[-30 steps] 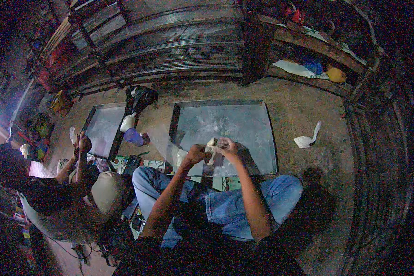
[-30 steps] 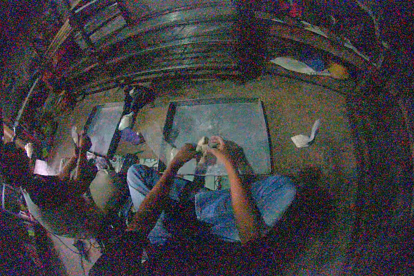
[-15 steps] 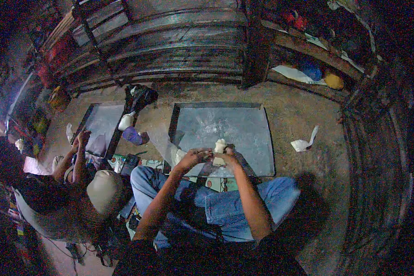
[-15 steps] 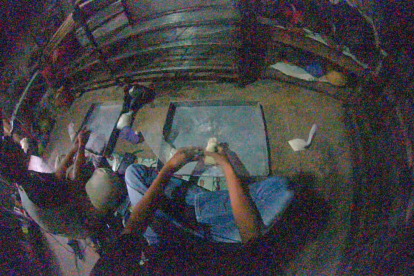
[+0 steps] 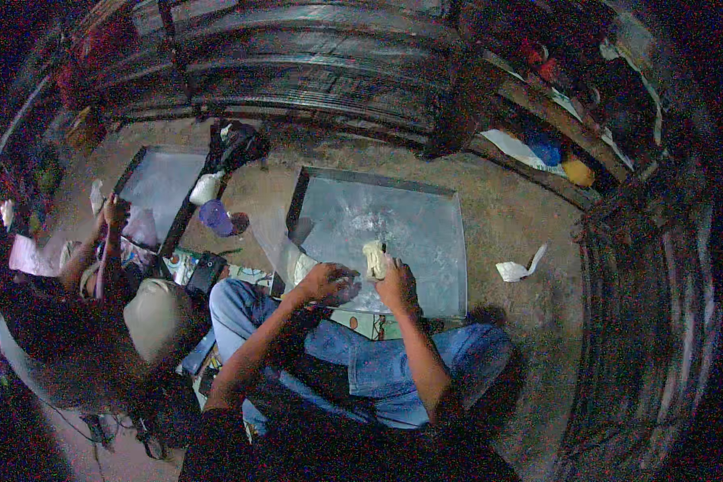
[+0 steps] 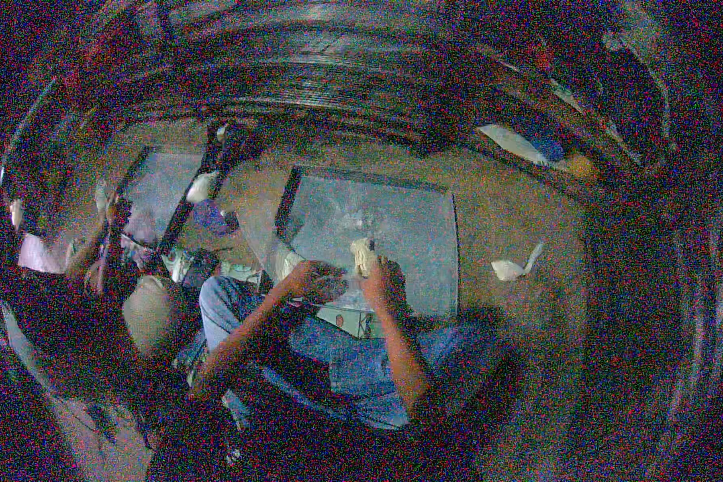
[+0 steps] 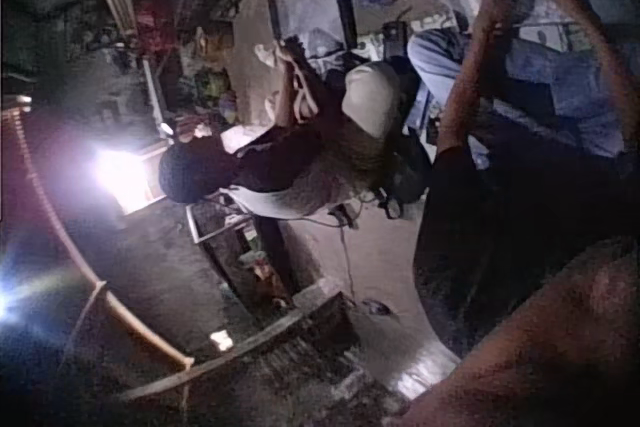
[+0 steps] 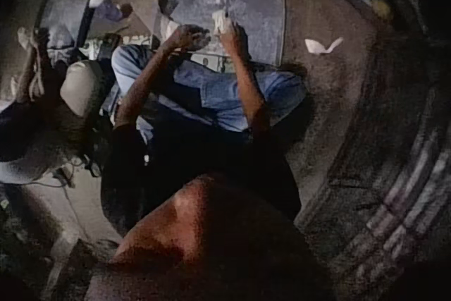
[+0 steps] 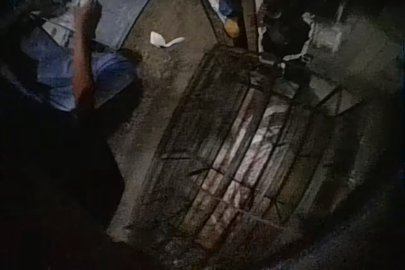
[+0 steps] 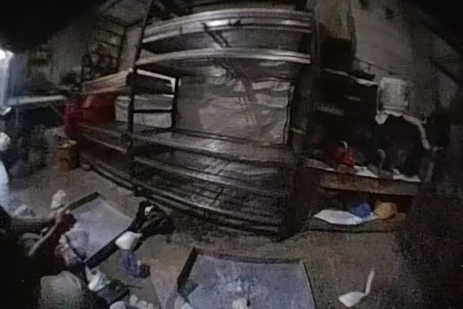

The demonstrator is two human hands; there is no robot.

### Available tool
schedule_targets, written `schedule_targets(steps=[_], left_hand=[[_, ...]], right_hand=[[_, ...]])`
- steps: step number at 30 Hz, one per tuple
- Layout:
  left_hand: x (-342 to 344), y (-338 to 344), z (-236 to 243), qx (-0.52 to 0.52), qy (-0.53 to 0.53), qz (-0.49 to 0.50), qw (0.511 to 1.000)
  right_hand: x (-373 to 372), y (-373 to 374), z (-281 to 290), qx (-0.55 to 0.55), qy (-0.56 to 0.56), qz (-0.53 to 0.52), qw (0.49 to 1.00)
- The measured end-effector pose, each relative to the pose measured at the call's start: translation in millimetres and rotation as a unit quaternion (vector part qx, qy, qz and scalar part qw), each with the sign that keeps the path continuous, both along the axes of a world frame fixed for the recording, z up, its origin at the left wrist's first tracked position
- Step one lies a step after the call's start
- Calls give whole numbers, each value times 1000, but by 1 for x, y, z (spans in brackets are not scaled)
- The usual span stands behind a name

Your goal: The person kneads dough on a metal tray by hand, repeatedly folding, pressing, and rolling it until it forms a smooth loaf shape.

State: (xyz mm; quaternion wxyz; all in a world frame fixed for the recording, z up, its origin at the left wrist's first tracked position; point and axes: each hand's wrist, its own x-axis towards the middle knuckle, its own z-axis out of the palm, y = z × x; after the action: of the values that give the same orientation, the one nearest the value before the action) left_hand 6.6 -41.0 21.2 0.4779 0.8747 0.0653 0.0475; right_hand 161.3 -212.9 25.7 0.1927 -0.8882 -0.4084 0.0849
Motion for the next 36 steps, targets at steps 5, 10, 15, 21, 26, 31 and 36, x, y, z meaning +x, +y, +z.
schedule_targets(steps=[5,10,15,21,26,31,36], left_hand=[[-6,-2,-14,-87,-26,86,992],[-7,2,-20,-83,-32,164,982],[1,4,-14,-120,-3,165,979],[18,-11,-39,-96,-30,149,984],[16,-15,-53,-298,44,135,944],[16,-15,-60,-331,63,214,917],[19,-16,-56,-376,-3,219,900]], right_hand=[[-6,13,-17,21,-58,-36,997],[-13,27,-34,-10,-104,-37,994],[-10,18,-61,31,-148,-13,988],[42,-5,-85,216,370,-145,892],[22,8,-74,243,662,-174,688],[-3,24,-42,232,525,-34,818],[7,22,-47,224,487,6,844]])
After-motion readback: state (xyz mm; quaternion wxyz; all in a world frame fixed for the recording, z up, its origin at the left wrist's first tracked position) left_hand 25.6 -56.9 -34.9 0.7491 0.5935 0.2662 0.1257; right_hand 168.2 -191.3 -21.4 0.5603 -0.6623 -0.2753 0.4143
